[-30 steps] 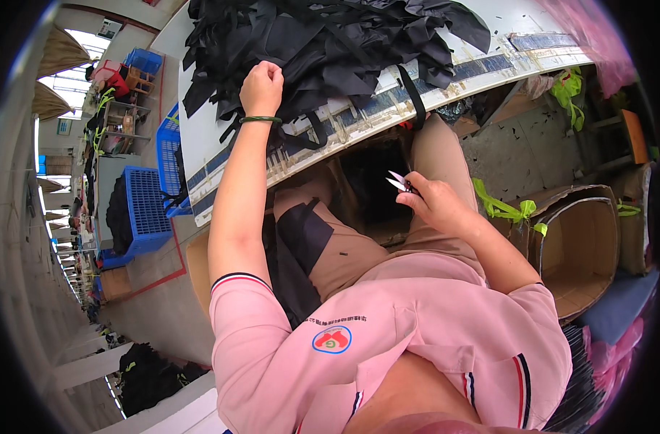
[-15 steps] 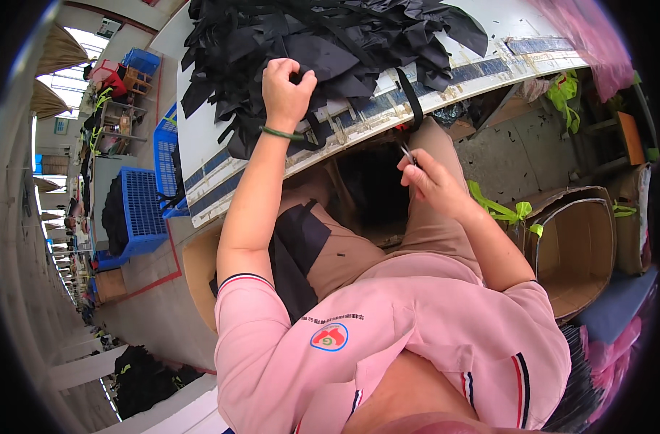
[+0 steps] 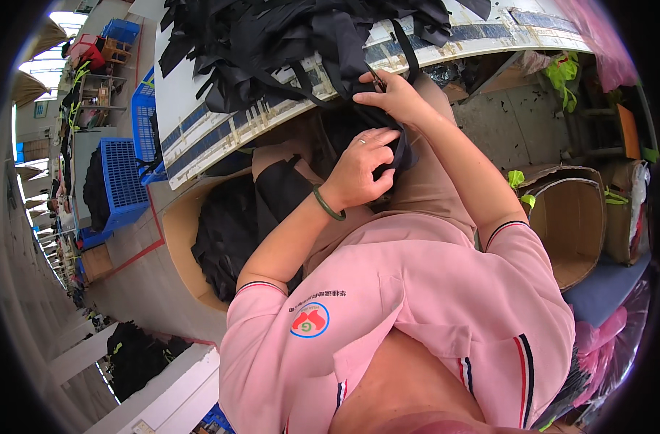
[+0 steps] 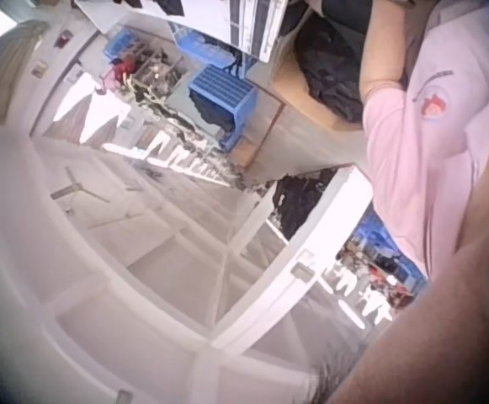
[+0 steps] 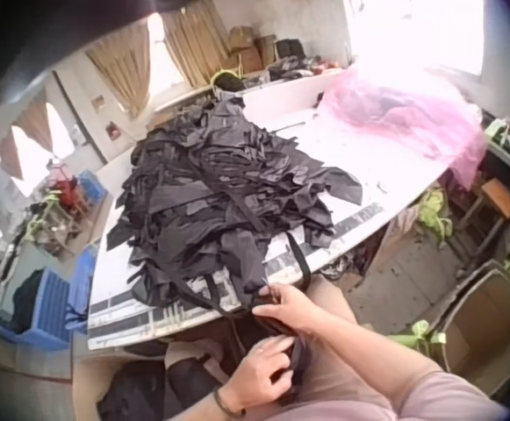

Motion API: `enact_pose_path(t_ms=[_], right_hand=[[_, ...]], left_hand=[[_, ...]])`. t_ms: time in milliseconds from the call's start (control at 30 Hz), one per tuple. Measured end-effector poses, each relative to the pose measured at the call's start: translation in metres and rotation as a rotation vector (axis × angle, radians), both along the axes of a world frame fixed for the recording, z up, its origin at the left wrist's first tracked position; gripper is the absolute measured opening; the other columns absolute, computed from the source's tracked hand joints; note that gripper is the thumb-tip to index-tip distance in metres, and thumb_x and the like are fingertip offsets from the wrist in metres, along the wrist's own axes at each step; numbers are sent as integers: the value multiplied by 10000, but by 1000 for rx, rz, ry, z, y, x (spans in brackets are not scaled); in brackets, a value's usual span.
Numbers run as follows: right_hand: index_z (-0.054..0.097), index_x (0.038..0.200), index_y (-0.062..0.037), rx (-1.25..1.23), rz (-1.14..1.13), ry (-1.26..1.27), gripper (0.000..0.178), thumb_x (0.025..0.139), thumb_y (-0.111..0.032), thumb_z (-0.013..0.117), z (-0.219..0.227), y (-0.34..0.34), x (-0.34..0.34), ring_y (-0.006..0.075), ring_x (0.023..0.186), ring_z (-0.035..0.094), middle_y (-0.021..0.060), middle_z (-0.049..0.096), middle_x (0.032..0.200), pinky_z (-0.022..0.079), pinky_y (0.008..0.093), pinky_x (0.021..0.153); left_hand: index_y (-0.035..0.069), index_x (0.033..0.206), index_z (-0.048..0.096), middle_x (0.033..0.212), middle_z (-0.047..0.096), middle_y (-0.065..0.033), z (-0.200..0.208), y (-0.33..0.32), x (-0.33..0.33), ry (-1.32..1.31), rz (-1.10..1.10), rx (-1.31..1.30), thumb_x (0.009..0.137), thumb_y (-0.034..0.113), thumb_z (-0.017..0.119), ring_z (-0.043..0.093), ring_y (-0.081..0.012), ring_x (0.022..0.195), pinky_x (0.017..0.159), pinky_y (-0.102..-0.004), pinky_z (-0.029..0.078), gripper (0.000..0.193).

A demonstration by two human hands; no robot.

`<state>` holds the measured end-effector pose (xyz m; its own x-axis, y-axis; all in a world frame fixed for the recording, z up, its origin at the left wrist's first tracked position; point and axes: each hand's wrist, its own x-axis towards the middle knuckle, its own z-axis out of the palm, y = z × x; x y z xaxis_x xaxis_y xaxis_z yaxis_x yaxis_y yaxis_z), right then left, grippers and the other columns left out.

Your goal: The person sits on the floor and uses scissors to trim the edges of black fabric pieces. They handle the fabric one piece at a time, cutting small sections and placing the finished items into a pile on the table.

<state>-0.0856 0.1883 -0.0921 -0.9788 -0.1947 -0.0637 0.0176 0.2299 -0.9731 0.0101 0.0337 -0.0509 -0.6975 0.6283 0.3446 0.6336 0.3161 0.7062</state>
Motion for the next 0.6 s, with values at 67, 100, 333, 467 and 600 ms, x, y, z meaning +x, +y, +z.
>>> enact_pose_path(t_ms=[67, 100, 333, 467, 600], right_hand=[[601, 1150, -6, -69, 3, -111, 467, 750, -177, 770, -3, -3, 3, 169, 905, 533, 75, 556, 883, 438, 297, 835], [614, 1135, -16, -117, -22, -96, 411, 762, -121, 751, -4, 1, 5, 130, 829, 531, 29, 547, 849, 450, 274, 749], [592, 1191, -1, -360, -80, -120, 378, 823, -29, 672, 32, 28, 32, 27, 659, 448, -87, 447, 714, 367, 173, 612], [583, 1211, -14, -369, -71, -100, 388, 833, -48, 664, 51, 25, 43, 7, 534, 400, -92, 452, 665, 294, 177, 466], [569, 1225, -16, -418, 9, -53, 406, 837, -79, 669, 61, 22, 52, -2, 479, 366, -99, 436, 617, 249, 174, 412]], left_hand=[[25, 824, 561, 1232, 560, -197, -12, -5, 15, -59, 25, 44, 708, 79, 678, 500, -371, 1162, 1008, -457, 372, 174], [45, 921, 563, 1273, 536, -196, -15, -12, 21, -75, 26, -2, 744, 132, 700, 501, -375, 1164, 1016, -471, 365, 240], [108, 1144, 601, 1351, 482, -135, -78, -165, 84, -99, 635, -818, 784, 259, 687, 423, -318, 1278, 1050, -516, 322, 400], [74, 1004, 658, 1173, 606, -137, -112, -231, 120, -257, 904, -434, 764, 137, 685, 562, -329, 1093, 903, -398, 460, 250], [60, 1011, 665, 1147, 622, -141, -128, -305, 180, -807, 1058, -859, 763, 143, 701, 587, -351, 1040, 900, -408, 465, 265]])
